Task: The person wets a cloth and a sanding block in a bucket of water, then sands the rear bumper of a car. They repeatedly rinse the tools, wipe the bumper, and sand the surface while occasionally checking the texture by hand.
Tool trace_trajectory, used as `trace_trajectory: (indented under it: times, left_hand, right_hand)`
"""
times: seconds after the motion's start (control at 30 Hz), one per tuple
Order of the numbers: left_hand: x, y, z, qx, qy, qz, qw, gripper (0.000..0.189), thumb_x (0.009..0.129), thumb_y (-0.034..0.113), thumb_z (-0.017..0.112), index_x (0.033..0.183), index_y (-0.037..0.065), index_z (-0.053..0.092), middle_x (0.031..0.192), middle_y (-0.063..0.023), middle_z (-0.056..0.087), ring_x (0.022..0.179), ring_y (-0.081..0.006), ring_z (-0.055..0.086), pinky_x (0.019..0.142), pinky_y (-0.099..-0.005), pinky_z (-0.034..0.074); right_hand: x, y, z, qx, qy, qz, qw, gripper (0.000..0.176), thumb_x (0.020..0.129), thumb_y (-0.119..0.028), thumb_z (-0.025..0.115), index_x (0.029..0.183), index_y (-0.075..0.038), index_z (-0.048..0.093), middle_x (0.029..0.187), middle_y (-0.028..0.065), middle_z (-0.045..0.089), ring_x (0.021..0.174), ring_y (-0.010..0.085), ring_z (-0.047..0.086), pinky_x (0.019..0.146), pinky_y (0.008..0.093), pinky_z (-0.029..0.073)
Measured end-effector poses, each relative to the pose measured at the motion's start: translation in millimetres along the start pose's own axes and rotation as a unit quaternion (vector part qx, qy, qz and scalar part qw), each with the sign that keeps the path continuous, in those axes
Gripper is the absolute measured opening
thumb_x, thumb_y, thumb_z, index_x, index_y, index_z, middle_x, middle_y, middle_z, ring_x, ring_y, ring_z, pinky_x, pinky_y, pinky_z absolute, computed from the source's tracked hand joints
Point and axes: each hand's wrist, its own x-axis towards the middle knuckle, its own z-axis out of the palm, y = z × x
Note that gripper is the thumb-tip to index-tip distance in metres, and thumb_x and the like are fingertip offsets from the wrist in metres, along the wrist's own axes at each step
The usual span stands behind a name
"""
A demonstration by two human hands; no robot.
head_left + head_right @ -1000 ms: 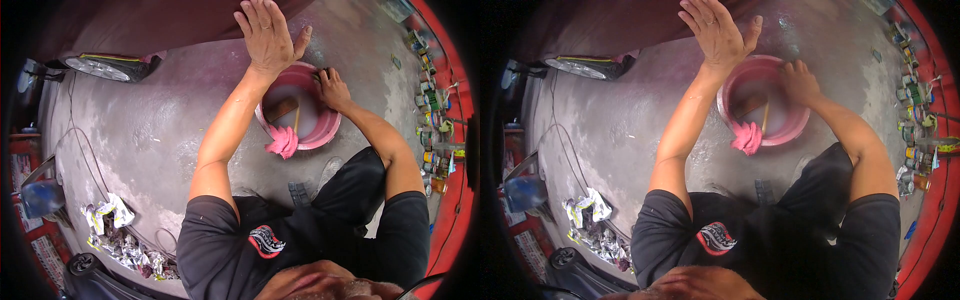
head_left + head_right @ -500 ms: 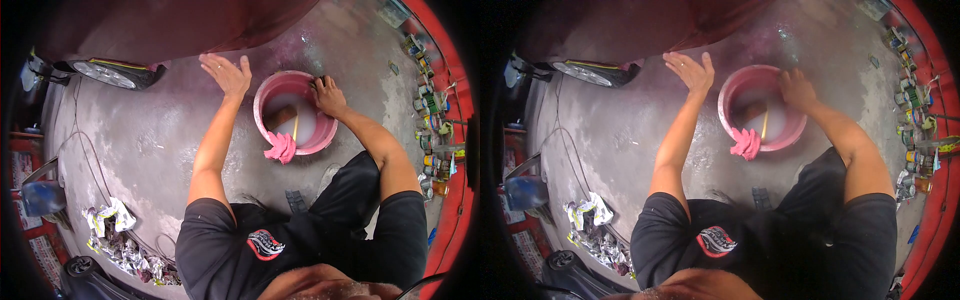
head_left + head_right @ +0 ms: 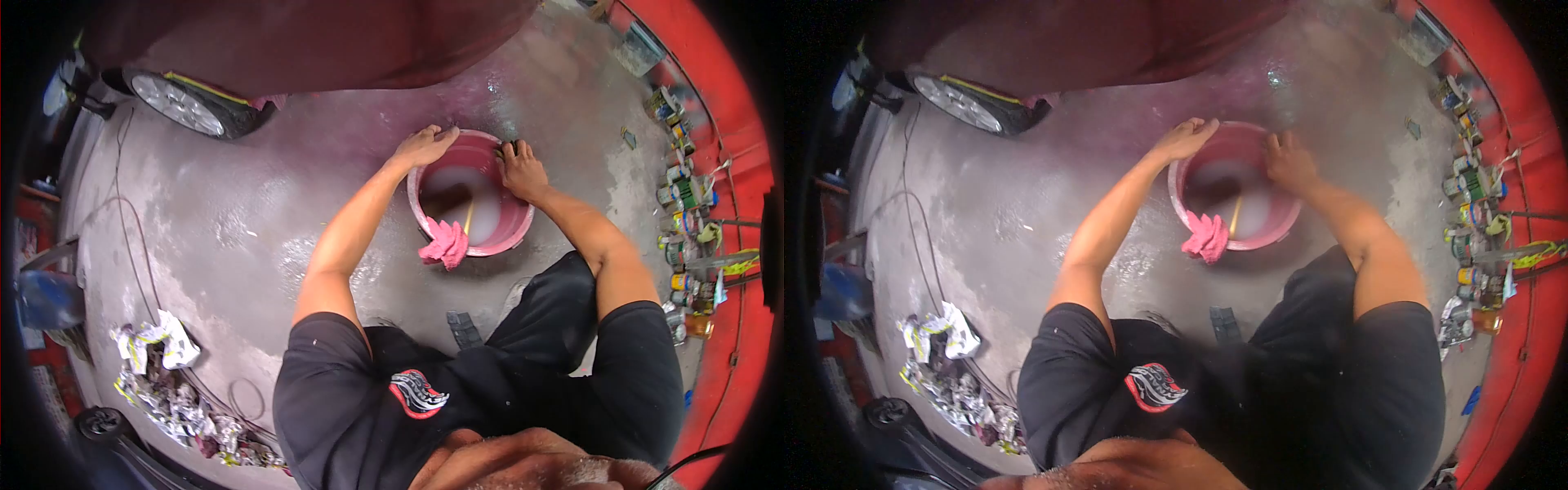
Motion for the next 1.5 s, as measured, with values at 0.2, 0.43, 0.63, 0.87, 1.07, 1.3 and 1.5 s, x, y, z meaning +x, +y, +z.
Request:
trace_trajectory:
  times: [0.2,0.43,0.63,0.87,1.07,1.3,1.5]
  left_hand:
    - [-11.6,-17.0,17.9,0.192,0.001,0.062,0.980,0.058,0.095,0.044,0.059,0.132,0.000,0.050,0.128,-0.0260,0.061,0.120,-0.0401,0.060,0.101,-0.0501,0.047]
    - [-17.2,-16.9,6.3,0.156,-0.019,0.049,0.986,0.043,0.100,0.031,0.051,0.133,0.004,0.047,0.121,-0.0261,0.063,0.111,-0.0443,0.062,0.093,-0.0533,0.050]
    - [-31.3,-24.1,16.2,0.090,0.033,-0.002,0.995,0.041,0.102,0.025,0.046,0.140,0.008,0.045,0.124,-0.0255,0.062,0.111,-0.0445,0.062,0.091,-0.0541,0.051]
    - [-39.1,-6.8,18.8,0.155,0.078,-0.077,0.982,0.052,0.102,0.032,0.047,0.148,0.010,0.039,0.142,-0.0262,0.048,0.119,-0.0450,0.058,0.096,-0.0521,0.050]
    - [-55.9,5.8,45.1,0.124,0.190,-0.277,0.933,0.056,0.097,0.041,0.057,0.140,0.008,0.044,0.129,-0.0223,0.056,0.119,-0.0416,0.058,0.099,-0.0526,0.045]
    - [-70.7,39.6,51.8,0.174,0.190,-0.414,0.873,0.054,0.098,0.039,0.052,0.143,0.010,0.042,0.134,-0.0239,0.056,0.125,-0.0419,0.054,0.110,-0.0606,0.030]
    - [-98.1,23.6,59.4,0.231,0.268,-0.375,0.857,0.044,0.094,0.038,0.059,0.127,0.009,0.054,0.121,-0.0185,0.062,0.119,-0.0382,0.057,0.110,-0.0565,0.031]
  right_hand:
    - [8.3,0.1,4.7,0.010,0.052,-0.028,0.998,0.035,0.098,-0.029,0.055,0.119,-0.002,0.048,0.111,0.0285,0.052,0.104,0.0487,0.058,0.081,0.0553,0.055]
    - [14.7,2.4,6.3,0.107,0.071,-0.004,0.992,0.034,0.097,-0.031,0.056,0.119,-0.006,0.052,0.111,0.0275,0.056,0.099,0.0490,0.060,0.078,0.0570,0.053]
    - [33.5,13.9,0.0,0.160,-0.025,-0.017,0.987,0.033,0.097,-0.028,0.058,0.120,-0.004,0.051,0.112,0.0298,0.057,0.099,0.0497,0.059,0.084,0.0562,0.050]
    - [47.3,35.0,13.2,0.153,-0.017,-0.155,0.976,0.038,0.097,-0.032,0.059,0.122,-0.005,0.049,0.114,0.0282,0.055,0.096,0.0506,0.059,0.079,0.0587,0.052]
    - [33.7,33.7,35.2,0.167,0.046,-0.125,0.977,0.040,0.097,-0.034,0.060,0.122,-0.004,0.050,0.111,0.0251,0.052,0.105,0.0464,0.057,0.079,0.0571,0.052]
    - [31.9,31.2,34.9,0.179,0.011,-0.093,0.979,0.045,0.092,-0.025,0.064,0.130,-0.010,0.049,0.121,0.0227,0.051,0.113,0.0436,0.054,0.088,0.0527,0.052]
    - [34.2,33.0,31.7,0.173,0.050,-0.112,0.977,0.039,0.097,-0.028,0.056,0.130,-0.007,0.050,0.124,0.0235,0.050,0.111,0.0444,0.055,0.084,0.0537,0.053]
